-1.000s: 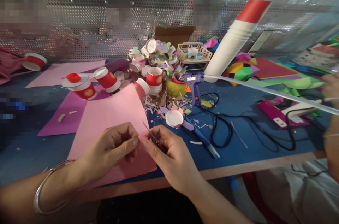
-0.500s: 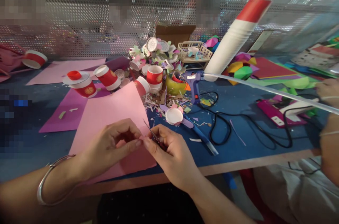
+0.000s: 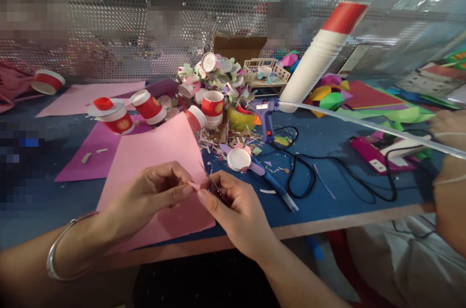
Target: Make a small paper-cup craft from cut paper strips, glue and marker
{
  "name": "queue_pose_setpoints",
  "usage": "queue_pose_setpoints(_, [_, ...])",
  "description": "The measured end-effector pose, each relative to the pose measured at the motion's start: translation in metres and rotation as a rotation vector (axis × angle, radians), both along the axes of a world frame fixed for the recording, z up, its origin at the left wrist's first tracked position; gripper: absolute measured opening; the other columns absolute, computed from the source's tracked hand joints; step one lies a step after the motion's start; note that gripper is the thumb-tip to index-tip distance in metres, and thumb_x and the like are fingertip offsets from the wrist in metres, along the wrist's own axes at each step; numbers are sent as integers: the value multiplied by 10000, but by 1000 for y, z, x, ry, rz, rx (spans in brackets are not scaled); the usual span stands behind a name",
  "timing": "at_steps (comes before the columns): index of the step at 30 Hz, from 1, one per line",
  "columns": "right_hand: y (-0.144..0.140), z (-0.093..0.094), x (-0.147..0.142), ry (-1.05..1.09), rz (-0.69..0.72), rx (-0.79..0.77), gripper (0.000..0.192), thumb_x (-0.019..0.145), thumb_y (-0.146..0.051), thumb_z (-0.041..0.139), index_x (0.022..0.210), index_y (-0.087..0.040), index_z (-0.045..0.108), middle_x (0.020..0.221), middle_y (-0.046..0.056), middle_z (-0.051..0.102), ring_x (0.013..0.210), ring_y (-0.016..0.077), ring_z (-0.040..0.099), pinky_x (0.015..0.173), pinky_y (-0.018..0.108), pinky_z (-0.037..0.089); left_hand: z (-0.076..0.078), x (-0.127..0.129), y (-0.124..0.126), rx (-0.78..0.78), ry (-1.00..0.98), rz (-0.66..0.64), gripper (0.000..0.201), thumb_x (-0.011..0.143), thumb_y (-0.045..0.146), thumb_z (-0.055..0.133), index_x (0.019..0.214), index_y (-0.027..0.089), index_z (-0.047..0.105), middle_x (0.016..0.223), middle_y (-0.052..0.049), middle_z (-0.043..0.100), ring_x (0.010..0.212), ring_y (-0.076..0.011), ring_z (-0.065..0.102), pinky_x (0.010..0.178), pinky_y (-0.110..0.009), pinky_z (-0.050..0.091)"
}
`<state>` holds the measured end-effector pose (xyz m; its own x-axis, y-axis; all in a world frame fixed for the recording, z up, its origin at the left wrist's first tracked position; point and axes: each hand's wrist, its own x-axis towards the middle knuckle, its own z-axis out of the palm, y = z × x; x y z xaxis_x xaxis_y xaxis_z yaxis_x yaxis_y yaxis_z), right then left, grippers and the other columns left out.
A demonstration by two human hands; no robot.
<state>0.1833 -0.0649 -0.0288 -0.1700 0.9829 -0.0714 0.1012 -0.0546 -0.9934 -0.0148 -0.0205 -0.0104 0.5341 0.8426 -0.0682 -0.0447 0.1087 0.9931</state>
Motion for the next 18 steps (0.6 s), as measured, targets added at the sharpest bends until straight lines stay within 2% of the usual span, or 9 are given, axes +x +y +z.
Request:
queue_pose_setpoints(3, [0,-2,2,160,62,-62,268,967,-462,652,937,-196,644,638,-79,343,502,62,221,447,245,166,2,-3,0,97,-23,-39,109,938,233,702,855,174,663,787,13,603,699,-98,494,647,-243,410])
queue_pose_setpoints(8, [1,-3,4,351,200,-152,269,965,-454,657,896,-196,625,615,-94,296,490,52,173,436,225,134,3,-7,2,433,54,-129,64,956,230,687,916,223,736,925,-29,602,898,-161,579,830,-320,483])
queue_pose_setpoints(11, [2,-1,3,426,233,-214,267,938,-447,696,880,-196,623,606,-101,289,475,41,156,423,208,125,5,-7,1,569,115,-134,99,964,191,667,934,238,749,931,-34,586,904,-161,587,795,-306,504])
queue_pose_setpoints(14, [3,1,4,449,226,-262,269,898,-441,743,909,-191,645,614,-100,330,463,30,143,410,201,117,6,-7,-1,639,144,-108,112,959,165,663,938,233,748,911,-36,588,848,-152,582,723,-284,506])
queue_pose_setpoints(18, [4,-1,3,457,189,-278,266,884,-427,760,886,-192,634,611,-100,348,449,25,164,403,196,122,5,-6,0,648,147,-87,93,951,154,672,954,215,742,918,-35,624,830,-137,592,735,-272,508])
